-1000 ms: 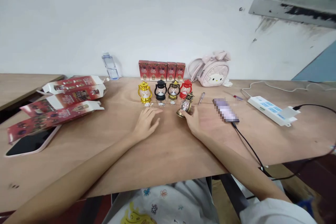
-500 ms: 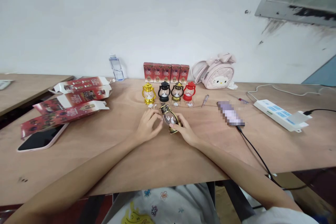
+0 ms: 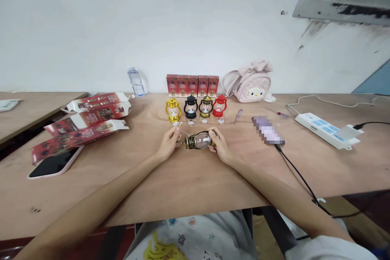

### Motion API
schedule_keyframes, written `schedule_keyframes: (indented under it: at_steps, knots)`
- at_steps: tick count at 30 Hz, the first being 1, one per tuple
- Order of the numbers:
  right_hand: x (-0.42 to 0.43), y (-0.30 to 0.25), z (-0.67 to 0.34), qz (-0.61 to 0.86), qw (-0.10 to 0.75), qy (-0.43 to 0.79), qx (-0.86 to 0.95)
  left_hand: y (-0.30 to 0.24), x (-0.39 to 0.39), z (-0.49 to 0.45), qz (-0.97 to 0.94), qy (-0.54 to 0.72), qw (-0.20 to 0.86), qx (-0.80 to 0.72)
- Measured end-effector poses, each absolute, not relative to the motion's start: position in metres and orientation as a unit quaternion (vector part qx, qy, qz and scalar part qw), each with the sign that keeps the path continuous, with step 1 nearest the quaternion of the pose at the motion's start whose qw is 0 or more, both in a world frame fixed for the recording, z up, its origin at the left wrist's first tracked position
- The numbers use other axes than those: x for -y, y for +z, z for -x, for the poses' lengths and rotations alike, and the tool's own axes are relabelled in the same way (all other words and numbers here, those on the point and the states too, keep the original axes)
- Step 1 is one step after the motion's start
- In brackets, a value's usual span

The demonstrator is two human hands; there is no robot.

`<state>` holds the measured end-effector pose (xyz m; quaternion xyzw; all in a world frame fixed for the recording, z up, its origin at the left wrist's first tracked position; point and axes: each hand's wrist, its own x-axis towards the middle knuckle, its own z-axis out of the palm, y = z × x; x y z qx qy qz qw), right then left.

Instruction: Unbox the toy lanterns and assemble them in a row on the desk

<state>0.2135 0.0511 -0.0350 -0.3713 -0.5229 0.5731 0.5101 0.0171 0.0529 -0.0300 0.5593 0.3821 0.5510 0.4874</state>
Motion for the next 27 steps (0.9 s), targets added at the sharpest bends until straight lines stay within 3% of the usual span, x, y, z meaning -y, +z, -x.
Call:
schedule_keyframes:
  at_steps: [9, 16, 27]
  knots:
    - [-0.047, -0.027, -0.206, 0.408, 0.466, 0.580, 0.529, -0.036, -0.053, -0.015, -0.603, 0.544, 0.456, -0.364]
    - [-0.047, -0.024, -0.204, 0.442, 0.435, 0.568, 0.541, -0.029, -0.042, -0.011, -0.686, 0.516, 0.321, -0.401]
    - [-0.041, -0.027, -0.196, 0.423, 0.464, 0.587, 0.511, -0.025, -0.049, -0.021, -0.481, 0.509, 0.589, -0.402]
